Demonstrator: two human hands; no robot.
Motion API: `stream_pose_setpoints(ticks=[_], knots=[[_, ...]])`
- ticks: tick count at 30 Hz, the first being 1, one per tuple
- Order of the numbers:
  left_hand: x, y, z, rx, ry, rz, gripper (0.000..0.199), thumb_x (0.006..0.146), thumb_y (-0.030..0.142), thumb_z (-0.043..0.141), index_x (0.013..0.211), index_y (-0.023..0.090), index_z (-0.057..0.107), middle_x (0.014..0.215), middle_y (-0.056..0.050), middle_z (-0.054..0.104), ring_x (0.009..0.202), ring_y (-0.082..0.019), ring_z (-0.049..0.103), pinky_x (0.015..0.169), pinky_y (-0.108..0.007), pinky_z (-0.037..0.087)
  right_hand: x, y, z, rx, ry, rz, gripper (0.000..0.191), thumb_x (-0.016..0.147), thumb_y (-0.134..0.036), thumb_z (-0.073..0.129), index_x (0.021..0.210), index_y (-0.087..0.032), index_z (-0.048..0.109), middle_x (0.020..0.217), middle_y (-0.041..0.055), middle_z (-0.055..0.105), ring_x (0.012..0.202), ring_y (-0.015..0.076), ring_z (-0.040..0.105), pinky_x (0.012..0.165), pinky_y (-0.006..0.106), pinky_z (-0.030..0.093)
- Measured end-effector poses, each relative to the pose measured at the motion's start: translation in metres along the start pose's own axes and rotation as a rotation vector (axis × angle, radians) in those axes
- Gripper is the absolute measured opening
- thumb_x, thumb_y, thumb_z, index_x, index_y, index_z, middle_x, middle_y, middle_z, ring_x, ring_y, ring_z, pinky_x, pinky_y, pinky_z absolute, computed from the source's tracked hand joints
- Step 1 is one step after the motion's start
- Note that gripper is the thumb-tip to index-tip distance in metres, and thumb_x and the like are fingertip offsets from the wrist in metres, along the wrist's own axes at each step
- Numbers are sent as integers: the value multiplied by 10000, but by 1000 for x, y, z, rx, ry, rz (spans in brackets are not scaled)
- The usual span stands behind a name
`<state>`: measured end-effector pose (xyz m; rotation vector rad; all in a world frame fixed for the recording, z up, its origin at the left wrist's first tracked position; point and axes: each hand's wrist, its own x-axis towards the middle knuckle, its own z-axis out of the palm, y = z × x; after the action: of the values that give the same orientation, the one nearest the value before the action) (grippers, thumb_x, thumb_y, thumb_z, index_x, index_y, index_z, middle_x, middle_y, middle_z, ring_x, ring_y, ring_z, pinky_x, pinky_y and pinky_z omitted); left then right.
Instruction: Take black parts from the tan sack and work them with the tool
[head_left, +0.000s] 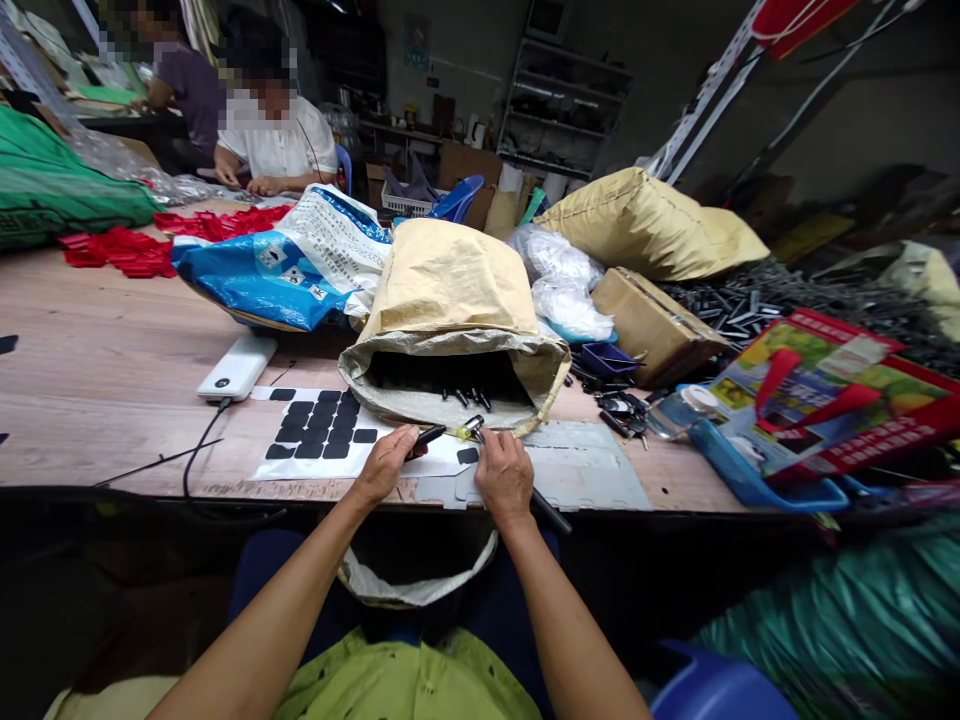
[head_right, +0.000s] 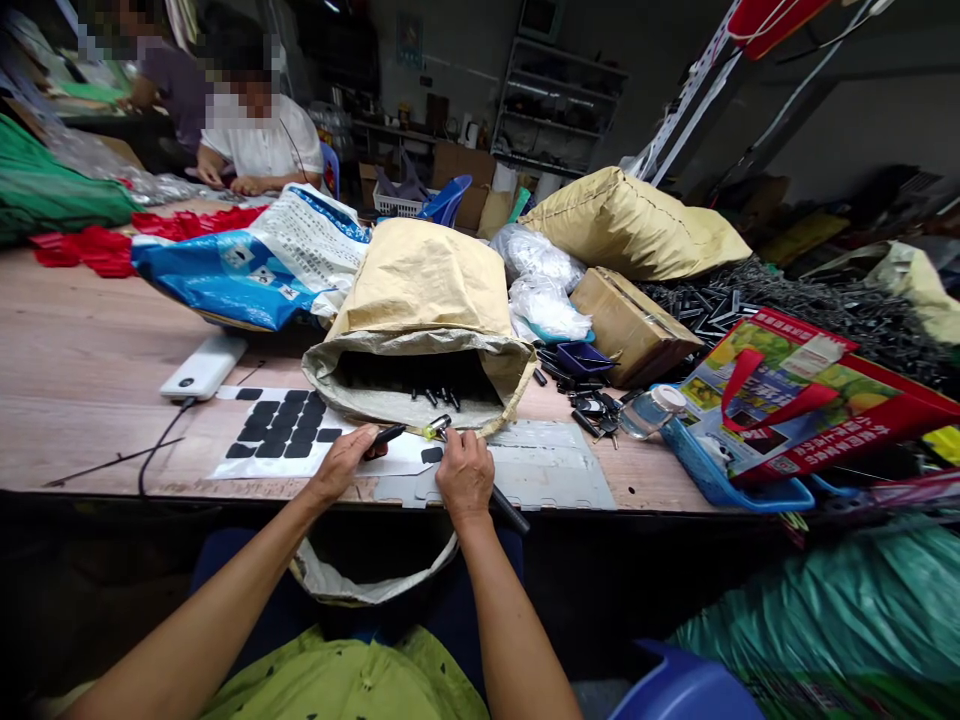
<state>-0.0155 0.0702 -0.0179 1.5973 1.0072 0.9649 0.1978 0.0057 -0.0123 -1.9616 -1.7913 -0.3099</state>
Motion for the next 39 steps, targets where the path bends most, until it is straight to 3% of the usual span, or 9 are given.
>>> stream_pose_setpoints(ticks=[8, 12, 16, 19, 23, 27, 29, 33, 39], knots=[[1, 2, 0, 37, -34, 35, 491, 999, 493, 394, 687, 178, 605, 706, -16, 602, 700, -164, 552, 726, -294, 446, 10, -8, -21, 82, -55, 3, 365, 829, -285, 684, 1188, -222, 662, 1113, 98, 597, 1055, 281, 472, 883, 385, 362], [0, 3, 0, 50, -52, 24, 505, 1000, 508, 387, 690, 179, 612, 712, -19, 614, 706, -168, 557, 726, -299, 439, 19, -22, -28, 356, -163, -183, 428, 835, -286, 721, 1254, -258, 638, 1110, 55, 640, 1056, 239, 514, 918, 356, 388], [0, 2, -1, 61, -69, 13, 531, 998, 514, 390, 650, 185, 619, 696, -22, 632, 709, -176, 584, 769, -314, 450, 26, -25, -20, 592, -231, -247, 244, 885, -263, 693, 1126, -228, 674, 939, 17, 689, 928, 189, 570, 882, 312, 425], [1, 3, -3, 89, -104, 26, 551, 1001, 502, 387, 613, 192, 625, 697, -25, 646, 735, -183, 602, 816, -322, 453, 27, -22, -14, 653, -237, -264, 173, 906, -279, 681, 1064, -209, 678, 922, 19, 687, 880, 171, 584, 844, 290, 439], [1, 3, -4, 154, -148, 58, 547, 1009, 493, 373, 651, 194, 657, 741, -31, 665, 801, -193, 601, 848, -324, 455, 27, -19, -14, 617, -239, -302, 149, 926, -317, 667, 1033, -213, 679, 898, 13, 670, 844, 156, 581, 814, 271, 437], [0, 4, -2, 170, -128, 162, 354, 980, 463, 487, 1055, 197, 708, 1025, -52, 709, 958, -206, 612, 885, -323, 464, 26, -17, -13, 549, -216, -290, 146, 945, -325, 645, 1028, -207, 668, 894, 17, 658, 844, 157, 581, 788, 260, 428], [-1, 3, 0, 255, -149, 254, 325, 947, 429, 564, 1158, 218, 692, 1082, -60, 710, 1002, -222, 597, 913, -343, 448, 24, -15, -12, 503, -218, -285, 135, 956, -327, 632, 1012, -208, 664, 900, 19, 654, 854, 158, 581, 788, 257, 422], [0, 0, 4, 474, -155, 342, 283, 946, 390, 570, 1137, 244, 720, 994, -61, 714, 942, -236, 549, 872, -370, 417, 17, -10, -12, 408, -239, -292, 130, 970, -339, 614, 994, -218, 654, 910, 21, 646, 878, 160, 582, 802, 257, 418], [-2, -5, 6, 568, -140, 360, 274, 946, 326, 553, 1145, 270, 734, 1003, -62, 723, 960, -246, 525, 895, -397, 387, 15, -12, -20, 288, -258, -373, 99, 975, -314, 595, 955, -225, 632, 928, 29, 626, 871, 173, 549, 770, 271, 401]])
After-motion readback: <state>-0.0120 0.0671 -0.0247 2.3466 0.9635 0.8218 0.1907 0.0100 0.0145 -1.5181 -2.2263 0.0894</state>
